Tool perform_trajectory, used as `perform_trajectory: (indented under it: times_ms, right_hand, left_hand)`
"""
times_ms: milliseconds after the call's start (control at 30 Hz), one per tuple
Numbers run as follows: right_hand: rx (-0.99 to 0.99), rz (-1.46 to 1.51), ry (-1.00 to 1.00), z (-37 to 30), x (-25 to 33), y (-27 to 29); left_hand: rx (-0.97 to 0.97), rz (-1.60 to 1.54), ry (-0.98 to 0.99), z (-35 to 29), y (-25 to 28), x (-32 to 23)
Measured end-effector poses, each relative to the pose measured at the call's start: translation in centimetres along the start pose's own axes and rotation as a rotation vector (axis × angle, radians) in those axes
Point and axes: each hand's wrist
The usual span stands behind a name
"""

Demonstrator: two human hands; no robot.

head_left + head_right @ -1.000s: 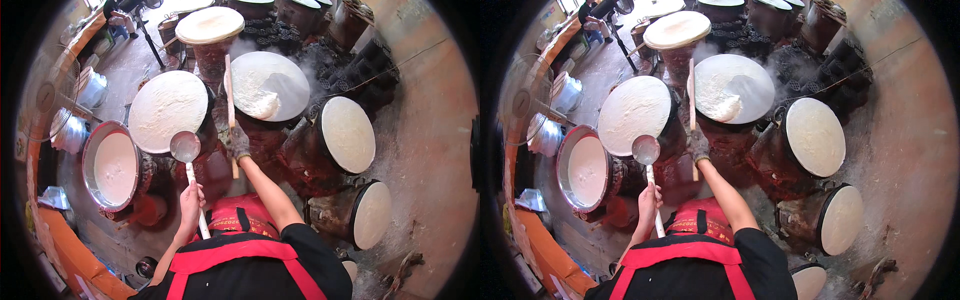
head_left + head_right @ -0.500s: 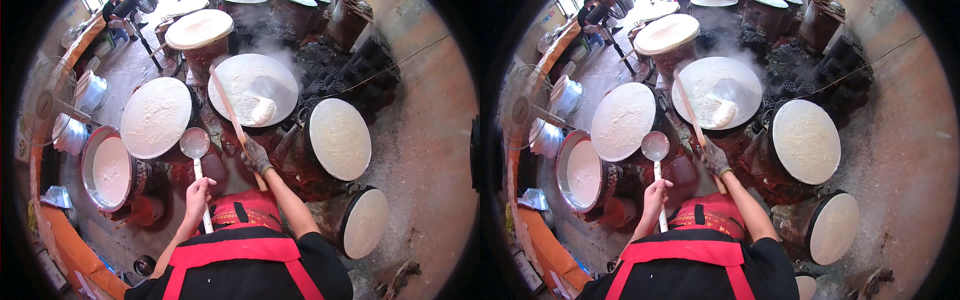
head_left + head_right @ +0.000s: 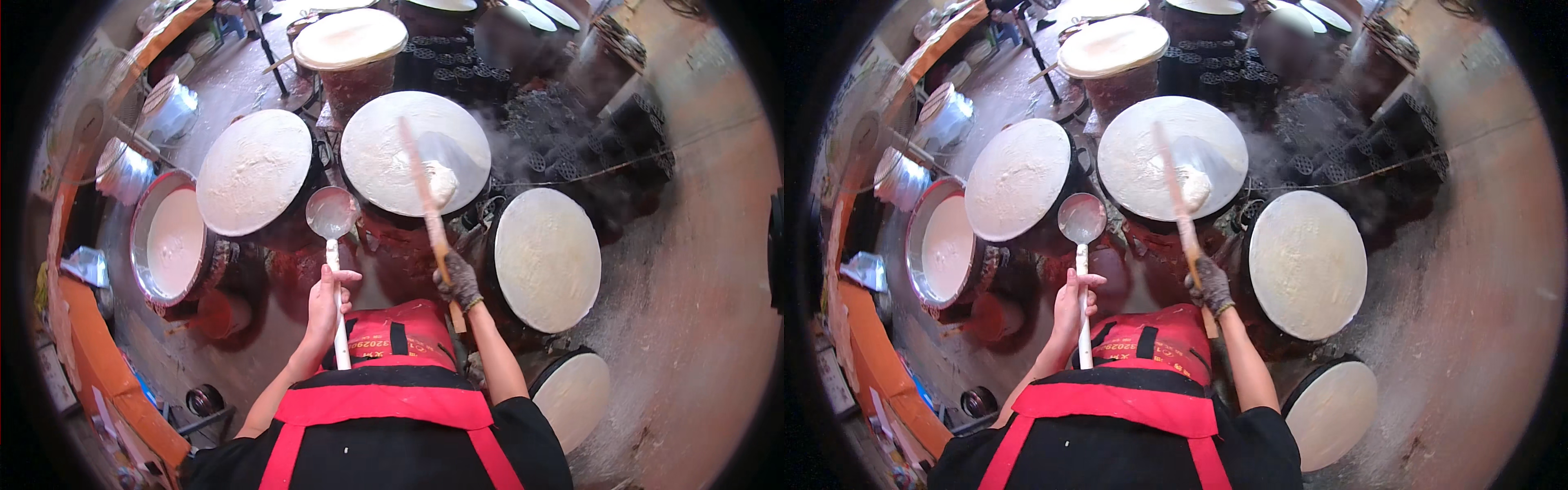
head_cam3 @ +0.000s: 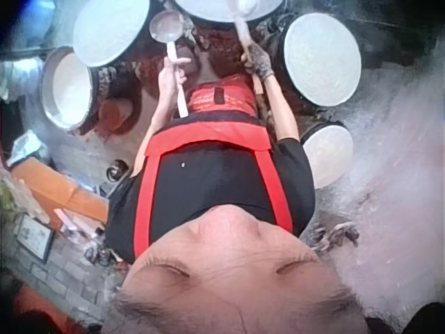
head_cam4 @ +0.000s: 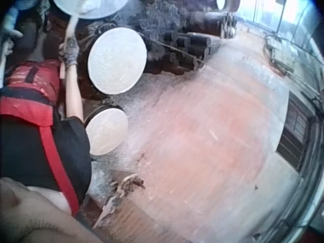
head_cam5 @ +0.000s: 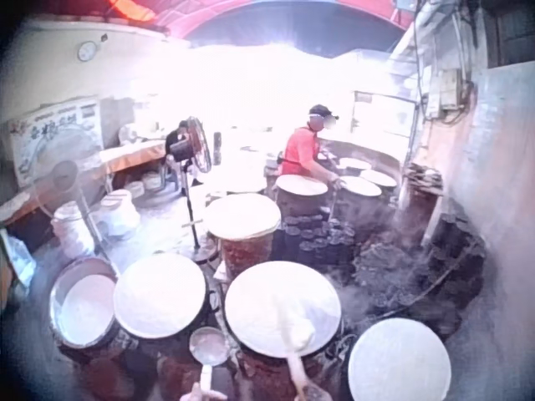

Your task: Cooking pancakes on several circular hot plates using a ladle to pour batter and a wooden stick to spread it thinly.

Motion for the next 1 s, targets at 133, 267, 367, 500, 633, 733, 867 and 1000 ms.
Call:
perform_trajectory:
  times_ms: [133, 267, 367, 500, 633, 733, 867, 1000]
  right_hand:
    - [0.002, 0.135, -0.057, 3.3, 1.2, 5.1]
    - [0.052, 0.239, 0.086, 7.2, 3.3, 5.9]
    - [-0.033, 0.311, 0.084, 8.6, 6.6, 4.0]
    - [-0.426, 0.26, 0.152, 11.6, 8.5, 0.8]
    - [-0.542, -0.314, 0.419, 16.3, 3.9, 2.2]
    - [-0.627, -0.337, 0.736, 11.7, 1.1, -3.2]
    - [-0.834, -0.238, 0.981, 11.1, -1.6, -6.0]
    - [-0.564, 0.307, 0.258, 11.0, 2.7, -11.5]
  left_hand:
    - [-0.019, 0.001, 0.022, -0.2, -0.3, 0.8]
    - [-0.044, 0.063, 0.014, 0.0, -0.1, 1.0]
    - [-0.012, 0.095, -0.008, 0.3, 1.2, 0.6]
    - [0.022, 0.1, -0.014, 0.8, 1.4, -0.8]
    - [0.107, 0.104, -0.004, 1.9, 0.7, -2.0]
    - [0.035, 0.094, -0.01, 1.5, 3.2, -2.6]
    - [0.034, 0.14, -0.022, 1.6, 3.6, -2.4]
    - [0.083, 0.063, 0.072, 2.0, 5.8, -1.8]
Point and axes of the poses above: each hand's wrist, its own z-axis towards the middle knuckle, its own y-axis out of the back of the hand, x = y × z, and after that the axes turned 1 degree about -y, right-handed
